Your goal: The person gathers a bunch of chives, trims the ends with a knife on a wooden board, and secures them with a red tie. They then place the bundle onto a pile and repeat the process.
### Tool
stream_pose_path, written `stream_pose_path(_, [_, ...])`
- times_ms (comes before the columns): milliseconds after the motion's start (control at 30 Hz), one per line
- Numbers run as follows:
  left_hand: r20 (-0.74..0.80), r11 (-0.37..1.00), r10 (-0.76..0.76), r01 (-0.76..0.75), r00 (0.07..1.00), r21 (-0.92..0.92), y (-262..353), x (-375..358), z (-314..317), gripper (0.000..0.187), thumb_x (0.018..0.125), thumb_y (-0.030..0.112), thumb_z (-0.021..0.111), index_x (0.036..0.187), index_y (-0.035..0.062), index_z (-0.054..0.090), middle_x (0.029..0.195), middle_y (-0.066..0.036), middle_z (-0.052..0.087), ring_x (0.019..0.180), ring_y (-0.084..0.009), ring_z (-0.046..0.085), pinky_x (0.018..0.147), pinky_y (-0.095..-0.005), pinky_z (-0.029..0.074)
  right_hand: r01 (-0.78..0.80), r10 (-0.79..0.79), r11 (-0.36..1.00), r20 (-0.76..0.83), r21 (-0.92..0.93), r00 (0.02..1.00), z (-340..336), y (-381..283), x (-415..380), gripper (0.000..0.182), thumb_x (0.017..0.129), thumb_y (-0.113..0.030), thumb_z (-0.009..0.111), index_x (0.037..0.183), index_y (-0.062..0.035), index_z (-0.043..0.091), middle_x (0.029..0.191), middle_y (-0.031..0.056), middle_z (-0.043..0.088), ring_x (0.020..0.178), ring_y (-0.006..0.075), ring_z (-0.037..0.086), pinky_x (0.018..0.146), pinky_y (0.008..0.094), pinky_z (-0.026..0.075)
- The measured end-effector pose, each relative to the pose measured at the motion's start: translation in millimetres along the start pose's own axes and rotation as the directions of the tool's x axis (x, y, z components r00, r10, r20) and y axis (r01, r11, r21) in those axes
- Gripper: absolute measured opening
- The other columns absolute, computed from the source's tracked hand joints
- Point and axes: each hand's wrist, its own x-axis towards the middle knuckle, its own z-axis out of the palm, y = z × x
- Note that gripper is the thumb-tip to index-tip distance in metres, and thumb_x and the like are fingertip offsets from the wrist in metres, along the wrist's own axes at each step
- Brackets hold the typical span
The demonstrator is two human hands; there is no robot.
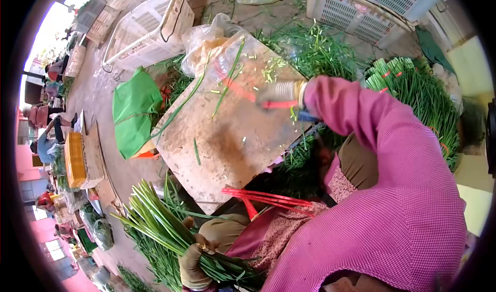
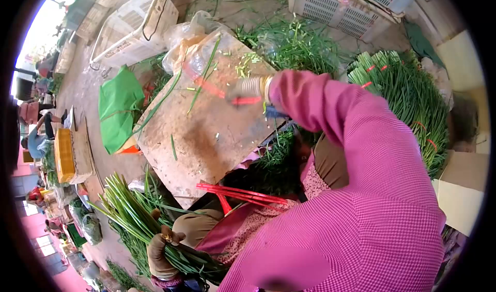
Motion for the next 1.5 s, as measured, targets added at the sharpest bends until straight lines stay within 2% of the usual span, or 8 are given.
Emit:
stream_pose_path(167, [-0.022,1.0,0.021,-0.021,1.0,0.009,4,7,-6,0.081,0.076,0.016,0.079,0.141,-0.0025,0.035,0.071,-0.004,0.056,0.063,-0.0182,0.061,0.08,-0.0412,0.058,-0.206,0.163,0.796,-0.126,-0.569,0.979,0,7,53,0.039,0.089,-0.04,0.058,0.102,-0.0052,0.069,0.076,0.0089,0.066,0.057,0.0205,0.061,0.051,0.0391,0.051])
stream_pose_path(433, [-0.048,0.987,0.087,-0.08,0.995,0.143,28,23,-7,0.081,0.076,0.021,0.08,0.139,-0.0038,0.037,0.07,-0.005,0.058,0.064,-0.0183,0.063,0.078,-0.0403,0.058,0.246,-0.417,0.881,0.416,0.405,0.808,157,-81,93,0.015,0.083,-0.018,0.07,0.084,-0.004,0.068,0.074,0.0061,0.065,0.064,0.0146,0.062,0.062,0.0313,0.052])
stream_pose_path(500, [-0.034,0.988,0.052,-0.047,0.998,0.145,36,26,-3,0.078,0.074,0.014,0.079,0.139,-0.0012,0.039,0.068,0.0,0.053,0.061,-0.0137,0.056,0.074,-0.0346,0.056,-0.341,0.028,0.805,0.543,0.485,0.839,187,-115,76,0.012,0.083,-0.016,0.069,0.081,-0.005,0.067,0.074,0.0076,0.065,0.064,0.0182,0.063,0.062,0.0318,0.053])
stream_pose_path(800, [-0.137,0.956,0.129,-0.086,0.982,0.282,51,22,-12,0.072,0.077,0.01,0.073,0.139,-0.0006,0.039,0.074,-0.001,0.054,0.06,-0.0136,0.055,0.069,-0.0322,0.053,-0.374,0.337,0.927,-0.47,0.015,0.816,-58,-17,101,0.018,0.086,-0.021,0.066,0.087,-0.0033,0.066,0.072,0.0071,0.061,0.061,0.019,0.059,0.056,0.0349,0.049])
stream_pose_path(933, [0.0,0.937,0.147,-0.139,0.989,0.319,48,40,-22,0.071,0.077,0.013,0.073,0.138,-0.0021,0.04,0.076,-0.003,0.055,0.063,-0.0146,0.057,0.07,-0.0345,0.054,-0.199,0.005,0.584,0.242,0.787,0.97,10,-7,-29,0.014,0.084,-0.014,0.067,0.078,-0.0018,0.064,0.074,0.0069,0.069,0.064,0.0197,0.065,0.059,0.0345,0.051])
stream_pose_path(1133, [0.008,0.813,0.147,-0.126,0.989,0.568,70,29,-2,0.07,0.078,0.021,0.075,0.137,-0.0011,0.044,0.085,-0.004,0.058,0.068,-0.0147,0.059,0.071,-0.0309,0.055,-0.397,0.364,0.87,-0.162,-0.292,0.917,-33,41,-69,0.03,0.085,-0.03,0.067,0.075,-0.002,0.072,0.064,0.0092,0.069,0.054,0.0194,0.066,0.049,0.0354,0.051])
stream_pose_path(1367, [0.164,0.272,0.414,-0.293,0.895,0.916,106,70,25,0.034,0.08,0.012,0.074,0.108,-0.0031,0.063,0.086,-0.01,0.069,0.075,-0.0139,0.063,0.069,-0.0298,0.052,0.221,-0.226,0.969,-0.041,-0.109,0.973,30,-6,-44,0.031,0.09,-0.032,0.061,0.084,-0.0018,0.068,0.066,0.011,0.067,0.051,0.0214,0.064,0.047,0.037,0.051])
stream_pose_path(1500, [0.562,-0.385,0.523,-0.41,0.641,0.827,92,142,73,0.054,0.079,0.013,0.071,0.13,0.0128,0.052,0.087,-0.017,0.069,0.079,-0.0367,0.068,0.068,-0.0415,0.054,-0.371,0.287,0.852,0.263,0.37,0.921,96,-54,-31,0.026,0.089,-0.028,0.064,0.079,-0.0036,0.067,0.064,0.0104,0.065,0.05,0.0191,0.061,0.046,0.0343,0.047])
